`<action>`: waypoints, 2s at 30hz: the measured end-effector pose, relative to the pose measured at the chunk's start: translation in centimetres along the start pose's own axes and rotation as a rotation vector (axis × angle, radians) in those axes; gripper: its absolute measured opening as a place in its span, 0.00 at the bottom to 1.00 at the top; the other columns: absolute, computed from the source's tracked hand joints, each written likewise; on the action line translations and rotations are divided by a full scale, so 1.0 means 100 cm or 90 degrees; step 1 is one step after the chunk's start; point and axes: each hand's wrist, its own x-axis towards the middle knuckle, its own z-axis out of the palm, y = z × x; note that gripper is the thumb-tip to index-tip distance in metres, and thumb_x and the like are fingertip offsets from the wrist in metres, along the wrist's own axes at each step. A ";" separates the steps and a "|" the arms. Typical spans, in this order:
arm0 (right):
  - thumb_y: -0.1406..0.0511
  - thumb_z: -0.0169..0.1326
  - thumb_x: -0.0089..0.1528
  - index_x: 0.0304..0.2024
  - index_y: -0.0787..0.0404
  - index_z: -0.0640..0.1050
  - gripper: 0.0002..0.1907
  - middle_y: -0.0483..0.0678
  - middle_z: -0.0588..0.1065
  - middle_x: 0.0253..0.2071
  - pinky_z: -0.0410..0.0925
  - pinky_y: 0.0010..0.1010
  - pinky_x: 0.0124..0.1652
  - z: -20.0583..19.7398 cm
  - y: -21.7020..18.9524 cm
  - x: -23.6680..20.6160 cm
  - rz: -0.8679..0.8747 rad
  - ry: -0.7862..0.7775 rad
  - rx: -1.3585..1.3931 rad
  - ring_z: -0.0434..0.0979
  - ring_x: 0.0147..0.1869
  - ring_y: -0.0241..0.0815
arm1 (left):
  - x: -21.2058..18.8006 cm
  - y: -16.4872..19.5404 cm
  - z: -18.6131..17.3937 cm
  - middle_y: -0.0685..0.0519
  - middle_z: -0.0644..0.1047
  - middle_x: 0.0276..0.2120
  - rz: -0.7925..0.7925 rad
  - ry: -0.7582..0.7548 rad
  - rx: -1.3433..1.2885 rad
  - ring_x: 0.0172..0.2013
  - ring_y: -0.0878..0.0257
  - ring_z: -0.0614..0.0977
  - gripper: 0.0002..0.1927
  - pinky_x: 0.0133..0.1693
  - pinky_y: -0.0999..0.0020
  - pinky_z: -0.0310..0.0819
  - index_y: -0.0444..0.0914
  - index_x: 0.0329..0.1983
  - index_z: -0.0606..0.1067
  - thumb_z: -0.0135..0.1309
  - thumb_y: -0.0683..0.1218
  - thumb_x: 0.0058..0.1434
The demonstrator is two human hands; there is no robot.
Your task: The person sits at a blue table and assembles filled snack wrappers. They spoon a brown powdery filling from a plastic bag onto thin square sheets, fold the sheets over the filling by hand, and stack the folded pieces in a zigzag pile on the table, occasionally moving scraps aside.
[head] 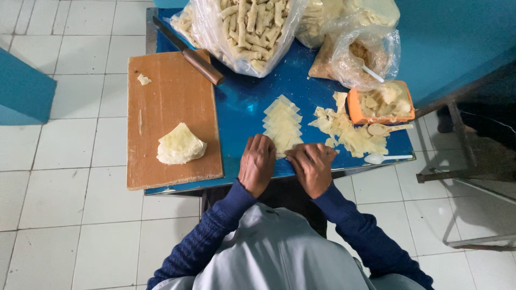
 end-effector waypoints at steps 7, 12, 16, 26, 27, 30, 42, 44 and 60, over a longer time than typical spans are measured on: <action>0.63 0.60 0.63 0.41 0.53 0.82 0.04 0.41 0.77 0.41 0.55 0.43 0.50 0.000 0.004 0.002 0.038 -0.022 0.038 0.71 0.49 0.45 | 0.004 0.003 -0.002 0.45 0.74 0.37 -0.037 -0.078 -0.105 0.41 0.45 0.78 0.06 0.41 0.56 0.73 0.34 0.41 0.70 0.55 0.37 0.62; 0.63 0.59 0.63 0.39 0.52 0.82 0.03 0.41 0.78 0.40 0.56 0.42 0.49 0.005 0.013 0.005 0.082 -0.069 0.072 0.72 0.48 0.45 | 0.004 0.002 -0.016 0.42 0.73 0.39 0.012 -0.170 -0.154 0.43 0.44 0.77 0.17 0.42 0.56 0.72 0.31 0.44 0.71 0.61 0.37 0.52; 0.63 0.60 0.62 0.38 0.51 0.82 0.03 0.40 0.78 0.39 0.55 0.42 0.47 0.008 0.019 0.011 0.101 -0.118 0.061 0.72 0.45 0.45 | 0.007 -0.003 -0.009 0.45 0.74 0.41 0.061 -0.148 -0.102 0.46 0.46 0.77 0.09 0.45 0.55 0.73 0.33 0.39 0.74 0.58 0.36 0.55; 0.63 0.62 0.59 0.43 0.49 0.83 0.09 0.38 0.79 0.38 0.53 0.42 0.46 -0.010 0.020 0.019 0.015 -0.141 0.071 0.72 0.43 0.41 | 0.021 -0.026 0.007 0.45 0.72 0.38 0.040 -0.168 -0.098 0.44 0.46 0.77 0.02 0.44 0.55 0.72 0.34 0.32 0.76 0.54 0.36 0.56; 0.64 0.61 0.60 0.43 0.48 0.83 0.09 0.37 0.79 0.39 0.52 0.41 0.45 -0.012 0.021 0.020 0.014 -0.152 0.081 0.72 0.43 0.40 | 0.020 -0.026 0.007 0.45 0.72 0.38 0.039 -0.173 -0.100 0.44 0.46 0.77 0.02 0.44 0.55 0.72 0.34 0.32 0.76 0.54 0.36 0.56; 0.64 0.61 0.61 0.43 0.46 0.84 0.08 0.35 0.79 0.39 0.52 0.40 0.44 -0.013 0.026 0.025 -0.004 -0.170 0.099 0.72 0.43 0.39 | 0.022 -0.030 0.008 0.45 0.73 0.37 0.029 -0.184 -0.104 0.43 0.46 0.78 0.02 0.43 0.55 0.72 0.34 0.32 0.76 0.54 0.36 0.58; 0.65 0.61 0.61 0.44 0.49 0.83 0.09 0.40 0.75 0.40 0.54 0.42 0.47 0.001 0.031 0.023 -0.089 -0.102 0.012 0.70 0.50 0.43 | 0.033 -0.026 0.003 0.46 0.73 0.35 0.050 -0.187 -0.109 0.41 0.46 0.78 0.04 0.41 0.56 0.73 0.35 0.34 0.73 0.55 0.36 0.57; 0.67 0.61 0.60 0.46 0.50 0.83 0.12 0.40 0.76 0.42 0.54 0.42 0.48 0.001 0.028 0.020 -0.114 -0.086 -0.020 0.70 0.50 0.42 | 0.035 -0.026 0.004 0.46 0.73 0.36 0.057 -0.182 -0.117 0.41 0.46 0.78 0.04 0.41 0.56 0.73 0.35 0.33 0.73 0.54 0.35 0.56; 0.60 0.63 0.61 0.42 0.50 0.83 0.07 0.38 0.79 0.41 0.52 0.44 0.47 -0.004 0.031 0.027 -0.074 -0.154 0.001 0.72 0.50 0.39 | 0.028 -0.010 -0.018 0.44 0.69 0.44 0.068 -0.222 -0.099 0.44 0.43 0.79 0.13 0.41 0.53 0.74 0.35 0.42 0.73 0.56 0.36 0.53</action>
